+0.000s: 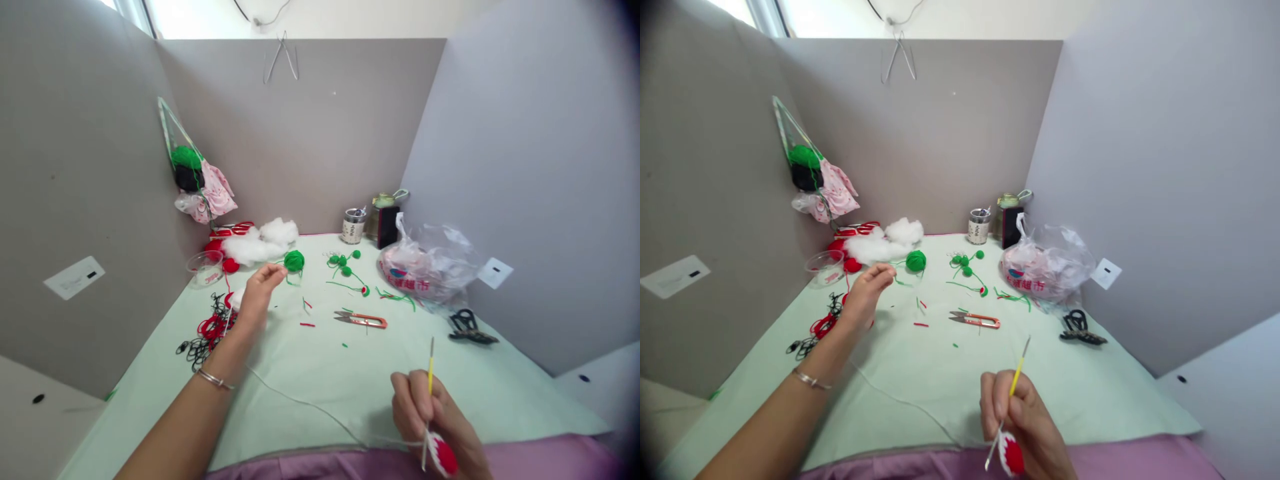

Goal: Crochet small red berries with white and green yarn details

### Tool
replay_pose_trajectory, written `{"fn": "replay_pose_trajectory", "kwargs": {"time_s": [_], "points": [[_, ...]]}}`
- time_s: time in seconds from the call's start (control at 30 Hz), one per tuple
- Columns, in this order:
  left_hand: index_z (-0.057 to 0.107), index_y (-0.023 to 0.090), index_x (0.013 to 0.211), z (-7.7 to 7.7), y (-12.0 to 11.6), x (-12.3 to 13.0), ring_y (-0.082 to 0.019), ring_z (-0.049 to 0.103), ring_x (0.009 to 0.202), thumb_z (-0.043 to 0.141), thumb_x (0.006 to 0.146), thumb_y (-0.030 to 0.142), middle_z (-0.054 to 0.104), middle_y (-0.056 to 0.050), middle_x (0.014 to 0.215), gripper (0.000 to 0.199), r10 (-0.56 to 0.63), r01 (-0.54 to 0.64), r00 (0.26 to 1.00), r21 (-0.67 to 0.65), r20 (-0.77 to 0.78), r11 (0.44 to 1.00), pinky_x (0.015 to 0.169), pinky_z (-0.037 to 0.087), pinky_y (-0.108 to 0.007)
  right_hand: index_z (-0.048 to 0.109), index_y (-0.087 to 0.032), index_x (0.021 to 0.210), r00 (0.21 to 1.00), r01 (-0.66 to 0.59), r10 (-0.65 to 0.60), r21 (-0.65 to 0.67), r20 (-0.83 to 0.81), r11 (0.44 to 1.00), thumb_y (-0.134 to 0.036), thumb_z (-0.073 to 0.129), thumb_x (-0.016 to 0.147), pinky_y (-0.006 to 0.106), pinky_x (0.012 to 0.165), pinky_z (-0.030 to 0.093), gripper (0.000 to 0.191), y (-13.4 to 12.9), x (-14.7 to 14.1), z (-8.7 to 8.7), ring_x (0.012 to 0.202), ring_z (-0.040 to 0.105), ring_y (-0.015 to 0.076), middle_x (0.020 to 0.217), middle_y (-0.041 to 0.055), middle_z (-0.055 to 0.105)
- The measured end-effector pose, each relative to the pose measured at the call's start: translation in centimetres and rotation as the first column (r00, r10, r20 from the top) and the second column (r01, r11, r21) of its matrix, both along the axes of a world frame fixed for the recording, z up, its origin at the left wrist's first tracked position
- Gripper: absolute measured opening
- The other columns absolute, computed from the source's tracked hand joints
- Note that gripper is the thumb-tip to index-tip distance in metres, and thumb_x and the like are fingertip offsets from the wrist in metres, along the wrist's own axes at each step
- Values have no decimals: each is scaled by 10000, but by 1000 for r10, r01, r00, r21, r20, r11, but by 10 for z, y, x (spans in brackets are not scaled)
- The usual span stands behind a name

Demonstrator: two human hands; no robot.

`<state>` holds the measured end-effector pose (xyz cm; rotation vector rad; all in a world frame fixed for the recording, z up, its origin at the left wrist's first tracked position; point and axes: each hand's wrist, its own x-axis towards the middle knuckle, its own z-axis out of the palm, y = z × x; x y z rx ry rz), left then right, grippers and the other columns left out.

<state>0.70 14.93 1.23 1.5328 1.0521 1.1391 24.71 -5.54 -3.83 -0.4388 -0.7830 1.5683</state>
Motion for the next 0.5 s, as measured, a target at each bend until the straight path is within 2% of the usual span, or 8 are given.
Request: {"fn": "replay_pose_trajectory", "kwargs": {"time_s": [0.07,0.13,0.23,0.37,0.5], "points": [[672,203,844,9,-3,-4,-240,721,1032,744,860,466,785,-69,981,273,-21,36,985,-87,174,996,1024,536,-409,718,-197,722,999,26,-24,-45,43,999,-454,859,835,189,460,326,314,3,-3,5,472,348,55,612,-22,517],[649,207,798,13,-12,-4,-251,744,1003,809,762,460,803,-84,974,301,-36,95,946,-168,321,981,1010,553,-432,721,-186,763,992,62,-47,-132,114,989,-475,866,825,182,426,309,329,7,-9,13,459,370,46,657,-11,566],[652,212,794,14,-29,1,-262,750,1064,848,714,433,818,-90,1018,305,-26,164,880,-252,474,954,1052,542,-455,744,-179,856,982,113,-71,-247,174,962,-496,886,804,180,422,352,352,15,-19,25,440,406,35,695,-9,616],[693,195,783,10,-51,11,-253,730,1102,910,691,355,821,-90,1052,285,-19,227,833,-310,552,923,1091,498,-423,791,-164,939,975,169,-125,-256,182,952,-502,935,737,194,430,430,419,27,-35,39,461,478,60,678,-3,647],[730,196,771,6,-73,21,-213,678,1105,934,697,351,804,-50,988,266,4,215,825,-319,566,923,1093,438,-338,799,-172,1044,969,207,-167,-232,182,950,-467,932,751,207,466,485,437,42,-53,46,520,548,86,711,0,679]]}}
